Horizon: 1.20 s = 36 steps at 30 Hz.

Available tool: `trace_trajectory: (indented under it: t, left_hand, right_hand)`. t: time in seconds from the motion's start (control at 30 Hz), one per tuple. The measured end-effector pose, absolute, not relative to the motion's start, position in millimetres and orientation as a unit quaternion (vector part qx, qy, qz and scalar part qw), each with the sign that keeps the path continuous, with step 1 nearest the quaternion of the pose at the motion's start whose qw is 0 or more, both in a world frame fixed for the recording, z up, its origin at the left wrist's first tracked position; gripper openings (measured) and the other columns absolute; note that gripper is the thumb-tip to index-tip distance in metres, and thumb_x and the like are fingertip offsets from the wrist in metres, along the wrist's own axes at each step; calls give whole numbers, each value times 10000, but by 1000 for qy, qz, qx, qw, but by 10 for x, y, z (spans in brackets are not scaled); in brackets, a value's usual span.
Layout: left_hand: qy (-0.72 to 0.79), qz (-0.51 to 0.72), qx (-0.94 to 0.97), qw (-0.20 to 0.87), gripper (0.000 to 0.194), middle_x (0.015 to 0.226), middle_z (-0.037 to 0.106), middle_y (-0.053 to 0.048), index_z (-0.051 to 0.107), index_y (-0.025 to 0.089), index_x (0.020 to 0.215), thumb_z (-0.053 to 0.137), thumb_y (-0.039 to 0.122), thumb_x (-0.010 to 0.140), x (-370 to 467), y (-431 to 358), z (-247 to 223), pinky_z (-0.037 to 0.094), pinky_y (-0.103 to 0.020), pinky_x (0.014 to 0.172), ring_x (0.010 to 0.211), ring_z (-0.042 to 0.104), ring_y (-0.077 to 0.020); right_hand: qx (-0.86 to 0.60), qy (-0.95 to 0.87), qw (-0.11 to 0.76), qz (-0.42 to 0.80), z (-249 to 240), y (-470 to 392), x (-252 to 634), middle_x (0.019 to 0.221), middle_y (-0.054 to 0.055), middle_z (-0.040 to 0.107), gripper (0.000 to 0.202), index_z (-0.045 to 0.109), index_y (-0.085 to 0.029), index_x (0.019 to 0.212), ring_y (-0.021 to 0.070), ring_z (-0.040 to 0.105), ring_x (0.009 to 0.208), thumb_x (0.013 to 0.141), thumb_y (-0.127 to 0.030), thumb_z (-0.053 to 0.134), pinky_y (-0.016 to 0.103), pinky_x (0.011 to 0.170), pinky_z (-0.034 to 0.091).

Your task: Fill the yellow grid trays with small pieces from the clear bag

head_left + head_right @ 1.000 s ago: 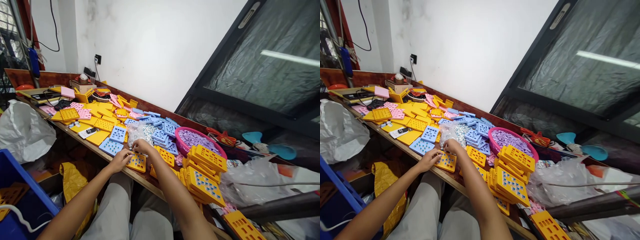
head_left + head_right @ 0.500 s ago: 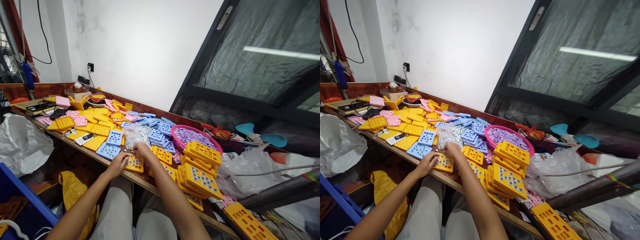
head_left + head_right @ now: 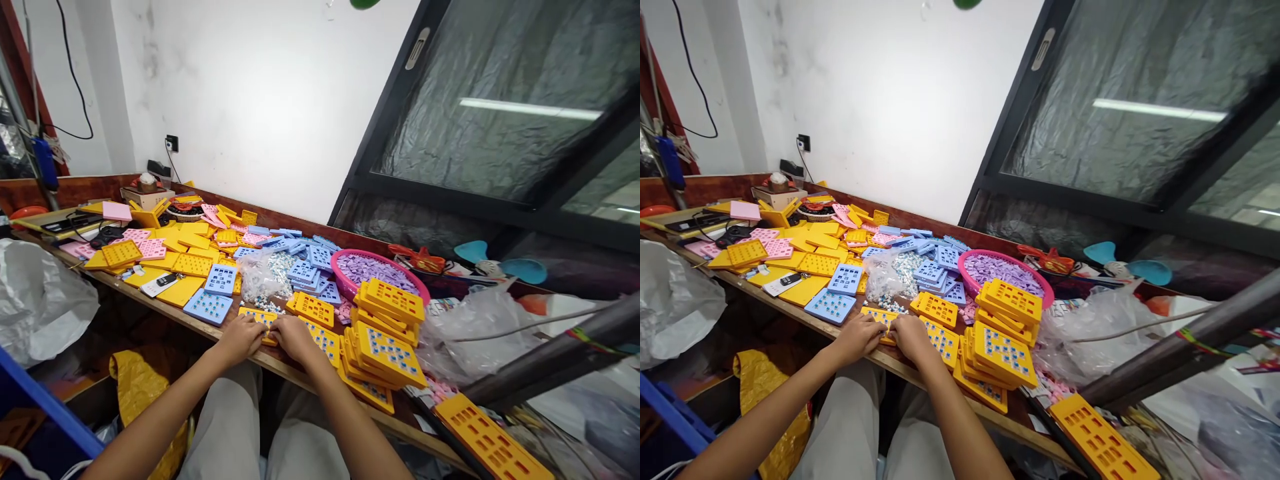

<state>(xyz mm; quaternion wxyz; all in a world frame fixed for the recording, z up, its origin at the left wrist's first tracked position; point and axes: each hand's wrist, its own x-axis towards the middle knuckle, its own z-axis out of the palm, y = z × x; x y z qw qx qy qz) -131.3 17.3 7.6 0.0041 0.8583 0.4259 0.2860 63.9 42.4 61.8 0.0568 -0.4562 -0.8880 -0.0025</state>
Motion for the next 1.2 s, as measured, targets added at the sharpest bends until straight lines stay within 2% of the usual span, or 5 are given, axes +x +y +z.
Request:
trace_trajectory:
  t: [0.13,0.37,0.63,0.87,1.2]
  left_hand:
    - [408,286,865,55,203,940,742,-66,731,213,960,529,214,973,-1312,198,128,492,-356,872,943,650,-232]
    - [456,337,805,173,199,1040,775,-34,759,246,1043,613,210,912,-1284,271,119,520,-325,863,963,693,-217]
    - [520,329,770,168,125,943,784,-14,761,221,957,685,200,860,-1198,284,135,509,-268,723,795,699,-176]
    - [539,293,784,97,122,896,749,-59,745,192,817,660,223,899,-1141,236,173,486,-332,801,904,663,-222]
    - [438,155,859,-216,202,1020,667,-114,712,136,1044,532,183,965,-1008,7,-98,419,-416,827,948,573,-266]
  right_hand:
    - [-460,-886,53,-19,605,383,610,997,73,758,150,766,-212,910,218,677,924,941,-261,628,279,772,407]
    - [-478,-875,62,-42,534,278,566,1028,86,747,227,753,-200,945,231,645,999,1002,-301,559,323,834,378]
    - [-490,-866,87,-51,458,244,593,1015,64,749,251,753,-216,967,209,624,986,1028,-289,521,345,828,332]
    - [-492,-864,94,-53,442,269,596,984,48,749,224,747,-218,895,210,611,980,1006,-283,563,347,818,314]
    - [-447,-888,69,-80,503,372,602,976,65,739,240,723,-207,873,218,598,982,1011,-226,528,347,817,304]
